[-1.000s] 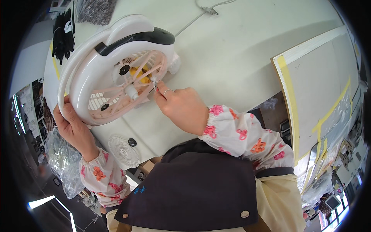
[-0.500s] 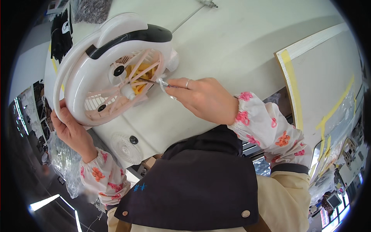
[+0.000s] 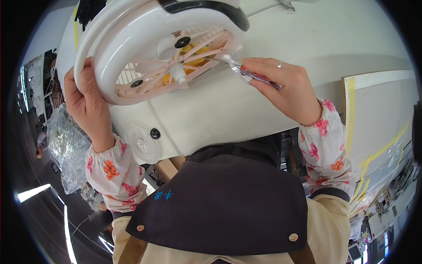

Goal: Using a screwdriver and cloth to clean or repair a small plastic electric fan.

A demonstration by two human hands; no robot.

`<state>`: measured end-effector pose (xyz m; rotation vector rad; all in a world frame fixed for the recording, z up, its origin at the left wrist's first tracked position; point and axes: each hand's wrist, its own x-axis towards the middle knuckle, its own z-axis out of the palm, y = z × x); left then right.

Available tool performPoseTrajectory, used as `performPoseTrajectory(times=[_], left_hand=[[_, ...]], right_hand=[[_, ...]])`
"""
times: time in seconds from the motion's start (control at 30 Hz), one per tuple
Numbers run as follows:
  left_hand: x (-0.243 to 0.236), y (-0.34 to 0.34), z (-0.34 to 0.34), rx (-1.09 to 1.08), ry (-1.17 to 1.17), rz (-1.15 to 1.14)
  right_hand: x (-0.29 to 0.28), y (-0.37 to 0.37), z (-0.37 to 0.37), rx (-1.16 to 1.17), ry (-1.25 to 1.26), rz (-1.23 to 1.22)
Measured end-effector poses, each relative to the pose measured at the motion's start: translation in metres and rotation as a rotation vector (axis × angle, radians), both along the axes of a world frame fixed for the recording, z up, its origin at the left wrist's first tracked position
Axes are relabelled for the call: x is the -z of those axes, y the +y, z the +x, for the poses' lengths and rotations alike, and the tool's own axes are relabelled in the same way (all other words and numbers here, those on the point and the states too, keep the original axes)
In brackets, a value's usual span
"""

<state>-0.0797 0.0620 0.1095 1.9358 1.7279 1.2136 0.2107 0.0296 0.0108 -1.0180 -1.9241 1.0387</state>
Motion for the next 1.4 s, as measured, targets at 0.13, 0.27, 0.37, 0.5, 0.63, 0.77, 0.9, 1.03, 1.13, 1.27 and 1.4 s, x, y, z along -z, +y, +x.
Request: performPoseTrajectory(times=[0.13,0.27,0.37,0.5,0.63,0.77,0.9,1.03,1.13,1.27,1.4], left_hand=[[0.003,0.0,-0.002,0.007,-0.069,0.005],[0.003,0.0,-0.002,0.017,-0.043,0.002],[0.002,0.0,0.002,0.04,-0.033,-0.011],[0.001,0.0,0.005,0.046,-0.1,0.014],[0.002,-0.002,0.0,0.021,-0.045,0.013],[-0.002,-0.004,0.003,-0.039,0.112,-0.005],[-0.016,0.0,0.015,-0.013,0.149,0.006],[-0.023,0.0,0.02,0.037,0.029,0.048],[-0.014,-0.002,0.017,0.005,0.032,0.058],[-0.007,-0.004,0.013,-0.007,0.03,0.047],[-0.018,-0.004,0.017,-0.001,0.011,-0.012]], right_hand=[[0.012,-0.014,-0.022,0.191,-0.033,0.029],[0.028,-0.008,-0.034,0.161,0.034,-0.14],[0.017,-0.004,-0.021,0.039,-0.011,-0.234],[0.009,0.002,-0.006,-0.072,-0.044,-0.188],[0.031,0.017,0.001,-0.111,0.055,-0.292],[0.041,0.021,0.006,-0.086,0.068,-0.62],[0.033,0.013,-0.018,-0.05,0.241,-0.475],[0.039,0.001,-0.032,0.024,0.025,-0.142],[0.055,-0.005,-0.034,0.095,0.477,-0.14],[0.061,-0.006,-0.05,0.153,0.399,-0.781],[0.049,-0.002,-0.063,0.143,0.322,-0.177]])
